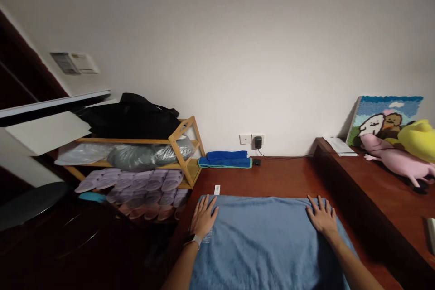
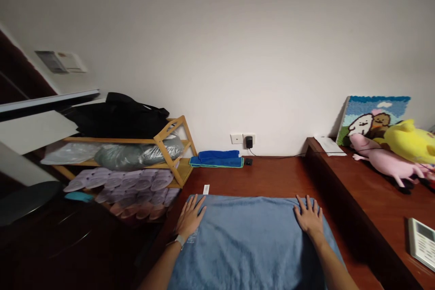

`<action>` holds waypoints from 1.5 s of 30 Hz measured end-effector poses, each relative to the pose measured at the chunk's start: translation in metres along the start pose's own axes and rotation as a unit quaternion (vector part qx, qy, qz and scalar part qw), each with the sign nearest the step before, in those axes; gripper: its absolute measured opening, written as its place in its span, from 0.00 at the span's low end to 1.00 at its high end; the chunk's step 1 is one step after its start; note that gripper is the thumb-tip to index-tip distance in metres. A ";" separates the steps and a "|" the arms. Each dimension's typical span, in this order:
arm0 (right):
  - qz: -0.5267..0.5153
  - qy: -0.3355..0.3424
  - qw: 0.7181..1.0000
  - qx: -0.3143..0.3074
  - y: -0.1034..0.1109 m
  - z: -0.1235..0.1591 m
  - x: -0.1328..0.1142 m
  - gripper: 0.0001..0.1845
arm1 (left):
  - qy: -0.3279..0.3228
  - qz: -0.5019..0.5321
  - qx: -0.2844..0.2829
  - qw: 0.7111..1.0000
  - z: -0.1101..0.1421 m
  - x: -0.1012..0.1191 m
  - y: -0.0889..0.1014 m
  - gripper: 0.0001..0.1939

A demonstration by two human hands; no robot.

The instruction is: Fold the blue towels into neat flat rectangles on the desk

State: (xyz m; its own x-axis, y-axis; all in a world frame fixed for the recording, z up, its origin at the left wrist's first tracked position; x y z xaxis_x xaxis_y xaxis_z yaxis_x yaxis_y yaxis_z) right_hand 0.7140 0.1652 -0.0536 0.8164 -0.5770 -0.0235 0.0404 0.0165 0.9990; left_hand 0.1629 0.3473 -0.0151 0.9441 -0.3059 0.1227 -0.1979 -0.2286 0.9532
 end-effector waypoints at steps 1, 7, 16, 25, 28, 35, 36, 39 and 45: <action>0.000 -0.006 1.000 0.000 0.000 -0.001 -0.001 0.38 | 0.004 0.000 0.002 1.000 -0.002 0.001 0.000 0.27; 0.010 -0.018 1.000 -0.006 0.002 -0.003 -0.002 0.41 | 0.016 -0.008 0.000 1.000 -0.009 -0.002 -0.002 0.27; 0.009 -0.062 0.998 0.001 0.001 0.001 0.005 0.45 | 0.035 -0.023 0.009 0.999 -0.004 -0.008 -0.002 0.27; 0.016 0.119 0.989 0.090 0.060 0.036 -0.117 0.36 | 0.058 0.018 0.046 0.997 0.003 -0.006 0.006 0.26; -0.076 0.272 0.957 0.070 0.068 0.074 -0.219 0.34 | 0.057 0.024 0.040 0.997 0.002 -0.005 0.006 0.26; -0.153 0.329 0.931 -0.033 0.038 0.099 -0.302 0.33 | 0.051 -0.012 0.031 0.998 0.000 -0.007 0.006 0.26; -0.145 0.317 0.937 -0.031 0.035 0.093 -0.289 0.33 | 0.051 -0.014 0.031 0.998 -0.001 -0.007 0.006 0.26; -0.102 0.261 0.960 -0.007 0.029 0.065 -0.218 0.33 | 0.050 -0.017 0.034 0.998 -0.002 -0.008 0.005 0.25; -0.015 0.063 0.998 0.000 0.013 0.007 -0.034 0.35 | 0.046 -0.013 0.044 0.998 -0.003 -0.010 0.001 0.25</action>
State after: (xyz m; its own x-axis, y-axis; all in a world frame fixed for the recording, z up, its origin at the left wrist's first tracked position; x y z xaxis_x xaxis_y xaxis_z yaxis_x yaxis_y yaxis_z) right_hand 0.6827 0.1796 -0.0396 0.8805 -0.4705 -0.0580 0.0659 0.0004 0.9978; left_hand 0.1545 0.3529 -0.0144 0.9686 -0.2136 0.1271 -0.1919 -0.3176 0.9286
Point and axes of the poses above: each hand's wrist, its own z-axis away from the middle knuckle, its own y-axis out of the back of the hand, x = y × z, the point moved 6 cm from there along -z, towards the middle knuckle, and after that the axes turned 2 degrees about y, right-handed, at the moved point
